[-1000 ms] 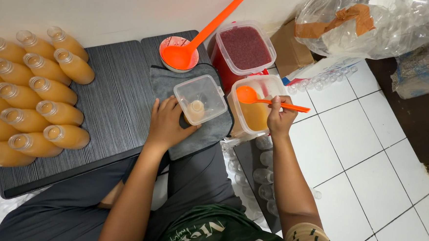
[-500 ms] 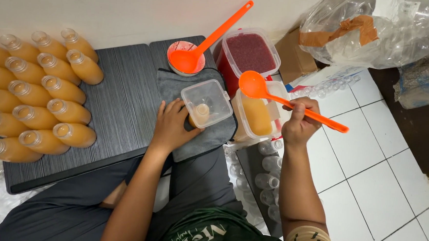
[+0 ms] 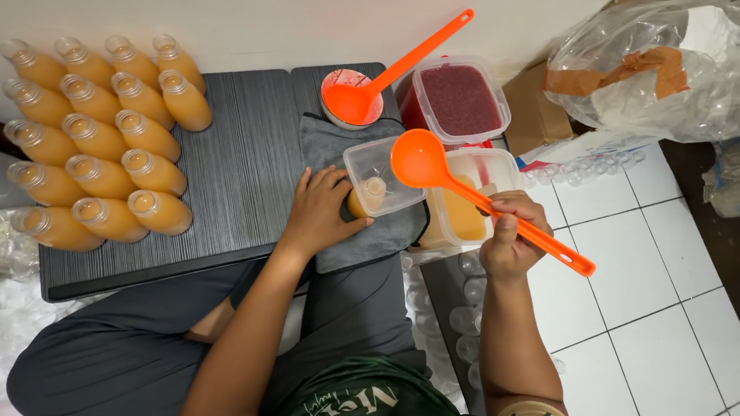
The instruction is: The person scoops orange liquid from a container using an orange ladle and pours it into small plastic bottles placed on a tray. After filling one bottle, they place it among other filled bottles and repeat the process with another empty bottle.
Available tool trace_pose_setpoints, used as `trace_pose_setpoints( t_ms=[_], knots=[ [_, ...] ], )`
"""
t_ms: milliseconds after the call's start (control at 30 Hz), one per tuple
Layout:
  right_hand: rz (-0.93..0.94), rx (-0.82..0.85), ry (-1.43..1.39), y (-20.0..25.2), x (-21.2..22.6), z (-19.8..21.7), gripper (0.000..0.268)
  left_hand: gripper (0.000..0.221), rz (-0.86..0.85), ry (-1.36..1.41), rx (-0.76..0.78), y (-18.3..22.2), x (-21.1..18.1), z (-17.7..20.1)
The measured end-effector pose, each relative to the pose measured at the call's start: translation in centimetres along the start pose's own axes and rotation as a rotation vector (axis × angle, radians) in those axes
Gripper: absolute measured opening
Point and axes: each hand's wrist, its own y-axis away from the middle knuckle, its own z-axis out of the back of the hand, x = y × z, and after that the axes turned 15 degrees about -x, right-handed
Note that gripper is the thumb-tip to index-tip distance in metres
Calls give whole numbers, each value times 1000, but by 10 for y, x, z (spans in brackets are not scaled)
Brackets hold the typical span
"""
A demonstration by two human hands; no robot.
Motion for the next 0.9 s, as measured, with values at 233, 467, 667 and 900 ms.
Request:
trace_pose_setpoints(
  t_ms=[233,467,667,900],
  knots=[
    [-5,53,-4,7,-4,8,23,60,-30,4,-40,3,6,-7],
    [12,79,-8,8,-5,12,23,61,-6,14,-17,1,4,-5],
    [10,106,-16,10,-3,14,22,60,2,12,4,2,0,0],
    [4,112,-19,7,-1,2,21,60,31,28,42,-1,-4,6]
  ],
)
